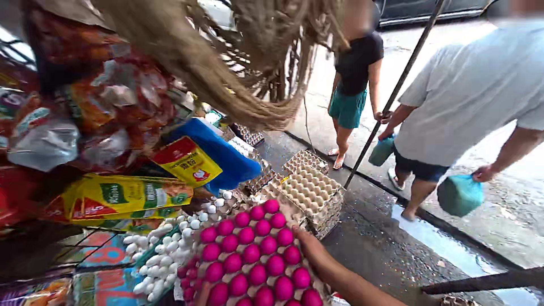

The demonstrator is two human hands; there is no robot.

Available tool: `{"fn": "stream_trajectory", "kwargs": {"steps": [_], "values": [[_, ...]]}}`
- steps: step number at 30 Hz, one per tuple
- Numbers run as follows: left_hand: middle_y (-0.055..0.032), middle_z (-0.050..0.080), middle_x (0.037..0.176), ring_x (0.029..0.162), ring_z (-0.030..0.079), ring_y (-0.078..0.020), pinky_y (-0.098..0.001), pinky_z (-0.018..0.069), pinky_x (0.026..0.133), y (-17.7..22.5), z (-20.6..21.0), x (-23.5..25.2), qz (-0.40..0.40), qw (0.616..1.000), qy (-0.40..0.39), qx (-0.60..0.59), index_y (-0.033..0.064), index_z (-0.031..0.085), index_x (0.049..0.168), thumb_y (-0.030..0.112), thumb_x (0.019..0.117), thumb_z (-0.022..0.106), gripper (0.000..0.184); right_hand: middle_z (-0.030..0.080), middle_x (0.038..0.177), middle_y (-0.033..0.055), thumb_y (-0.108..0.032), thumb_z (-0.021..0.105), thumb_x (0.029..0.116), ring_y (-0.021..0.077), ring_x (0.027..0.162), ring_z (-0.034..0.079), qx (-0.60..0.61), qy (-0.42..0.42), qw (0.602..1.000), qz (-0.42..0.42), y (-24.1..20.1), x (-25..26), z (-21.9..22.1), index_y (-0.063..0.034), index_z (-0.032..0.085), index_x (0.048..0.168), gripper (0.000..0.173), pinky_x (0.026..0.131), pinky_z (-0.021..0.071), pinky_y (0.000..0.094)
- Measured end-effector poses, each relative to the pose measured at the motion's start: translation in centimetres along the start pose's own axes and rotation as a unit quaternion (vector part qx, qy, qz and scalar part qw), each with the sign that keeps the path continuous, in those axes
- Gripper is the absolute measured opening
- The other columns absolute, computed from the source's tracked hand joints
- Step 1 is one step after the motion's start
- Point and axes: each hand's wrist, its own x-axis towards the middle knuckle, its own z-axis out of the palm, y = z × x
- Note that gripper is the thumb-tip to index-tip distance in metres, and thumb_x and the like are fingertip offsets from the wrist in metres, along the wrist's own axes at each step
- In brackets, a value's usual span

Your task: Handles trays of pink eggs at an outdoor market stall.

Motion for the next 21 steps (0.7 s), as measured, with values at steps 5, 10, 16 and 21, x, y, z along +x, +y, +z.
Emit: {"fn": "stream_trajectory", "kwargs": {"steps": [5, 10, 16, 21], "values": [[-0.0056, 0.067, 0.127, 0.115, 0.063, -0.0075, -0.0304, 0.0528, 0.101, -0.9, 10.7, 1.1, -0.008, 0.998, -0.022, 0.062, 0.0044, 0.057, 0.138, 0.038, 0.1084, 0.039, 0.048, 0.074, 0.105, 0.0126, -0.062, 0.036, 0.1054, 0.0232, 0.096, 0.073, 0.065, 0.081, 0.995, -0.006, -0.7, -2.1, -10.2, -0.0055, 0.066, 0.124, 0.067, 0.085, 0.0613, 0.0465], [-0.0166, 0.051, 0.150, 0.137, 0.049, -0.0151, -0.0349, 0.0399, 0.116, 0.6, 20.3, 4.2, 0.005, 0.987, -0.100, 0.127, -0.0014, 0.048, 0.146, 0.045, 0.1058, 0.038, 0.062, 0.075, 0.106, 0.0146, -0.056, 0.033, 0.1082, 0.0247, 0.098, 0.073, 0.168, 0.143, 0.975, -0.034, -1.5, -2.6, -18.4, -0.0049, 0.067, 0.125, 0.063, 0.087, 0.0612, 0.0462], [-0.0174, 0.047, 0.154, 0.141, 0.047, -0.0217, -0.0427, 0.0400, 0.117, 0.2, 34.1, 9.8, -0.027, 0.967, -0.219, 0.128, 0.0036, 0.042, 0.152, 0.053, 0.1031, 0.041, 0.069, 0.075, 0.104, 0.0134, -0.052, 0.035, 0.1091, 0.0229, 0.097, 0.073, 0.210, 0.248, 0.943, -0.073, -4.1, -0.8, -29.2, -0.0052, 0.068, 0.123, 0.059, 0.087, 0.0605, 0.0458], [-0.0154, 0.054, 0.148, 0.135, 0.053, -0.0193, -0.0414, 0.0435, 0.114, -0.2, 48.6, 14.7, -0.008, 0.942, -0.315, 0.113, 0.0043, 0.048, 0.148, 0.051, 0.1032, 0.045, 0.065, 0.075, 0.106, 0.0127, -0.052, 0.034, 0.1091, 0.0222, 0.099, 0.073, 0.238, 0.343, 0.902, -0.107, -6.7, 1.1, -39.2, -0.0063, 0.066, 0.128, 0.059, 0.089, 0.0602, 0.0459]]}}
